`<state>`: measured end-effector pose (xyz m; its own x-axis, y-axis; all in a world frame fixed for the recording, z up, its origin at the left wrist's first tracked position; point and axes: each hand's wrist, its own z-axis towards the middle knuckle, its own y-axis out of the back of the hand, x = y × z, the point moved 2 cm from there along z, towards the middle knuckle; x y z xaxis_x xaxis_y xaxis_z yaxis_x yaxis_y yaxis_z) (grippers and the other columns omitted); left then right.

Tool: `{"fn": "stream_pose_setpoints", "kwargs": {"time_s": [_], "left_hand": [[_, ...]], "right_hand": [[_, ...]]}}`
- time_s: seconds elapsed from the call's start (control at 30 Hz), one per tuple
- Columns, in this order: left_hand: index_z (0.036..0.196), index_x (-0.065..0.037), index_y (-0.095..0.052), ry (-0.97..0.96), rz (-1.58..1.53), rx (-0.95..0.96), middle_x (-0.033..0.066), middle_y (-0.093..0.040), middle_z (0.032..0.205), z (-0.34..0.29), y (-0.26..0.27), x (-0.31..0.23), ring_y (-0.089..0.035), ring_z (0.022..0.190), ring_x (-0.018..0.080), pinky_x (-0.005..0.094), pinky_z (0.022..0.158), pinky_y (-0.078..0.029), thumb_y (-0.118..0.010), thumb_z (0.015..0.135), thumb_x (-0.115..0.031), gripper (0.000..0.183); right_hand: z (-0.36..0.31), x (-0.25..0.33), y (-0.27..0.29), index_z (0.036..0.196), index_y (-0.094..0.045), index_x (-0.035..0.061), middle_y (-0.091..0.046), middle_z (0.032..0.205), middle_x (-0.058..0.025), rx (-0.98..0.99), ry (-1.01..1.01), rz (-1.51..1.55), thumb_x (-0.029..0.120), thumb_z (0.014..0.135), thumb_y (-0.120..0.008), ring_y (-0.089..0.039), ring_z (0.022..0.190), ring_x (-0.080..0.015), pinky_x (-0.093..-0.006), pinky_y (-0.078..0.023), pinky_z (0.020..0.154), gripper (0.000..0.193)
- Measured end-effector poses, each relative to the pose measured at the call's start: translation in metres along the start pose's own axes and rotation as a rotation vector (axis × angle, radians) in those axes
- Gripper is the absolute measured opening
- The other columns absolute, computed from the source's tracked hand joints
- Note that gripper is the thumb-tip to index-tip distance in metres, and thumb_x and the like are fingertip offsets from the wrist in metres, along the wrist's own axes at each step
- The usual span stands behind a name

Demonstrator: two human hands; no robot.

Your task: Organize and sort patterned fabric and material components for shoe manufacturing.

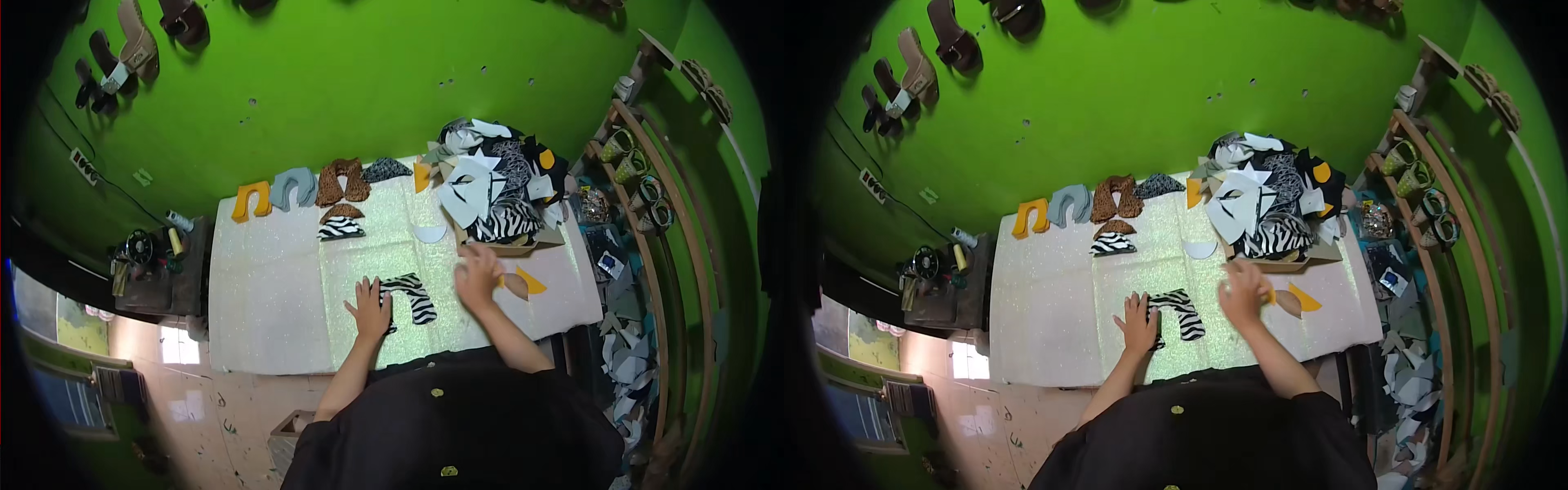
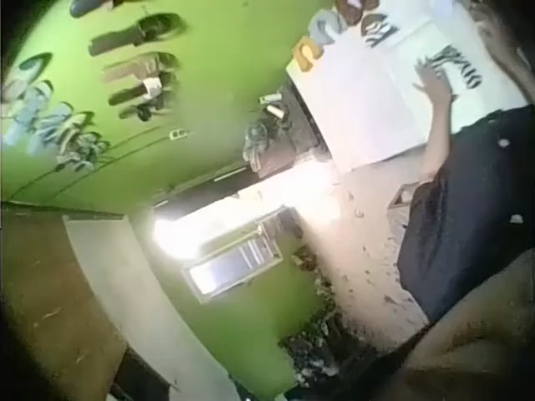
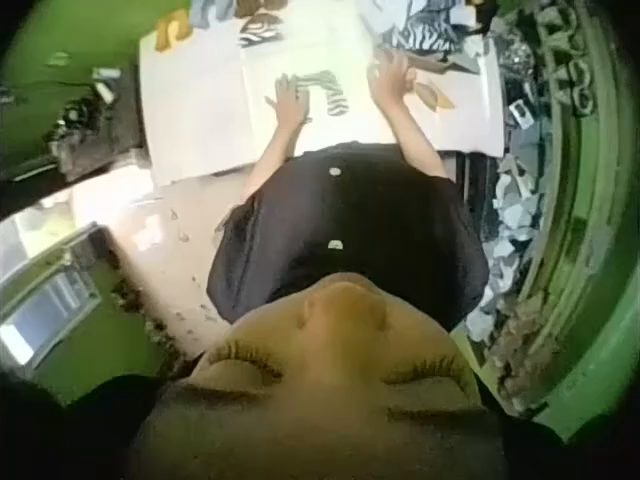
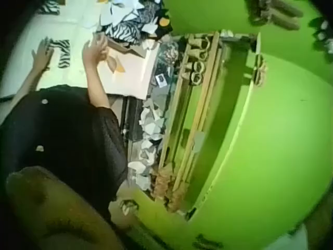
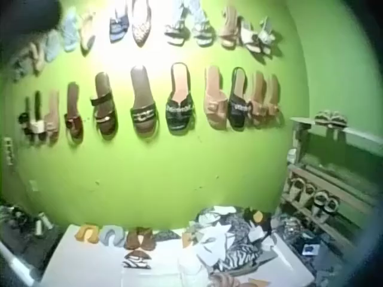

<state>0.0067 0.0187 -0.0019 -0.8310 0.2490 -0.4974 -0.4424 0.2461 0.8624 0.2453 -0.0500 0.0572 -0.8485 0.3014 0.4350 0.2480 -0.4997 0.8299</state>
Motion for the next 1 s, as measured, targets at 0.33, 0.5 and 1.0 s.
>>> {"fn": "stream_pose_setpoints", "kwargs": {"time_s": [0.33,0.5,1.0], "left_hand": [[0.126,-0.014,-0.053,-0.118,-0.159,-0.154,0.0165,-0.03,0.145,-0.003,0.039,-0.06,-0.016,0.138,0.0351,0.0672,0.101,0.001,-0.048,0.09,-0.031,0.039],[0.111,-0.013,-0.062,-0.209,-0.235,-0.222,0.0147,-0.037,0.139,0.004,0.051,-0.082,-0.022,0.135,0.0347,0.0622,0.102,-0.004,-0.053,0.088,-0.025,0.028],[0.106,-0.006,-0.062,-0.462,-0.622,-0.125,0.0128,-0.059,0.109,0.002,0.093,-0.122,-0.051,0.109,0.0259,0.0364,0.096,-0.033,-0.054,0.089,-0.021,0.024]], "right_hand": [[0.091,-0.104,0.095,0.109,-0.061,0.0171,-0.053,0.111,-0.0043,-0.259,-0.212,-0.134,0.024,0.078,-0.066,-0.042,0.115,-0.0247,-0.0522,-0.02,0.095,0.033],[0.107,-0.087,0.125,0.089,-0.071,0.0171,-0.056,0.09,-0.0014,-0.389,-0.011,-0.106,0.02,0.079,-0.066,-0.048,0.1,-0.0226,-0.0446,-0.025,0.089,0.012],[0.096,-0.004,0.191,0.099,-0.065,0.0101,-0.056,0.065,0.0027,-0.598,0.075,0.363,0.013,0.081,-0.064,-0.048,0.065,-0.0123,-0.0316,-0.029,0.084,0.018]]}}
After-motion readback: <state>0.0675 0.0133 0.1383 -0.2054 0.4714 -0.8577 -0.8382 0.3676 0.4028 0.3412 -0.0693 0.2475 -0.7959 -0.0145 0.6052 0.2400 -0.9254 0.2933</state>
